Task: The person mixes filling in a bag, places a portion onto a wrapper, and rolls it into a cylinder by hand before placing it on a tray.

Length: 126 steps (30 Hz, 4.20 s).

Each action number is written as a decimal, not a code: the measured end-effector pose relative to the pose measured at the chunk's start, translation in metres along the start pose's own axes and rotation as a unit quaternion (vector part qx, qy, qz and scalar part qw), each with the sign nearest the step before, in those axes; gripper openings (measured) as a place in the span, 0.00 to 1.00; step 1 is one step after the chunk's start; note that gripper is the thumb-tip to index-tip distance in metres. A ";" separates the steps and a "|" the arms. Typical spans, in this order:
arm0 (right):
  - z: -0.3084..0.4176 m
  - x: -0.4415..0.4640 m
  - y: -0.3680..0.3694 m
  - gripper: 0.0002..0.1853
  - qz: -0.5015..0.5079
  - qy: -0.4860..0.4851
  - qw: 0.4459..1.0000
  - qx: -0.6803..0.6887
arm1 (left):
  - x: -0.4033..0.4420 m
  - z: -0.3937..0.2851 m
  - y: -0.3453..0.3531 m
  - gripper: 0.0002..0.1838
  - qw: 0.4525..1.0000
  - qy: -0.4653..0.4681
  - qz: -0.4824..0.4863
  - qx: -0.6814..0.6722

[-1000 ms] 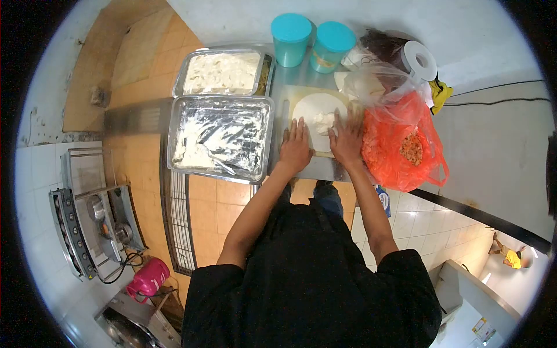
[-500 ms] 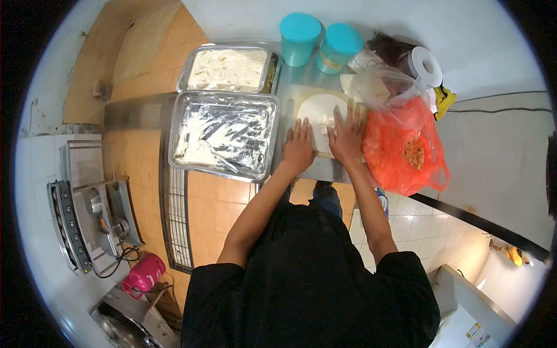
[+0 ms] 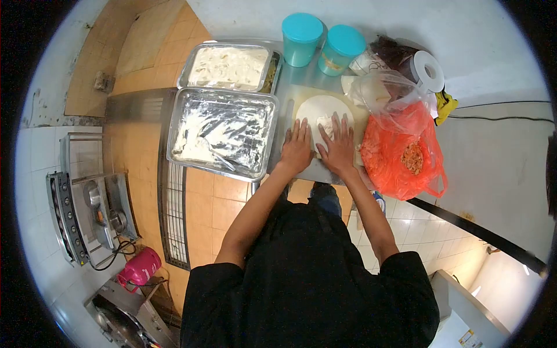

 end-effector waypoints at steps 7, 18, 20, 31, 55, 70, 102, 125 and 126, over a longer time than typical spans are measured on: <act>-0.005 -0.017 0.000 0.34 0.017 0.012 0.999 -0.028 | 0.001 0.000 0.003 0.48 1.000 -0.009 -0.006 -0.004; -0.009 -0.006 0.000 0.36 -0.015 0.014 1.000 0.002 | 0.000 -0.002 -0.002 0.46 1.000 -0.015 0.000 -0.013; -0.007 -0.006 -0.002 0.35 -0.018 0.001 1.000 0.012 | 0.001 -0.003 -0.001 0.46 1.000 -0.015 0.000 -0.011; -0.009 0.000 -0.011 0.33 -0.033 -0.026 0.999 0.027 | 0.001 -0.007 0.000 0.46 0.998 -0.033 0.029 0.041; -0.014 -0.018 -0.012 0.41 -0.007 0.081 0.996 -0.025 | 0.002 -0.005 0.003 0.47 0.999 0.015 -0.026 0.039; -0.004 -0.022 -0.007 0.38 -0.017 0.115 0.989 -0.093 | 0.003 0.000 0.001 0.46 1.000 0.013 0.023 0.012; 0.013 0.000 0.003 0.36 0.007 0.049 0.998 -0.029 | 0.001 0.001 0.008 0.46 1.000 0.020 -0.015 0.002; 0.011 0.019 -0.004 0.33 -0.008 0.026 0.999 -0.018 | 0.005 0.004 0.009 0.45 1.000 0.020 -0.018 0.008; 0.012 0.019 -0.009 0.32 -0.017 0.046 0.999 -0.009 | 0.003 0.004 0.007 0.45 1.000 0.018 -0.008 -0.002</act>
Point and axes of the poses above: each hand's wrist, its own x-axis towards the middle knuckle, its own y-axis out of the palm, z = x × y, the point moved 6 cm from there along x, towards the middle knuckle, and after that the axes turned 9 degrees about -z, right-handed, at the moved point
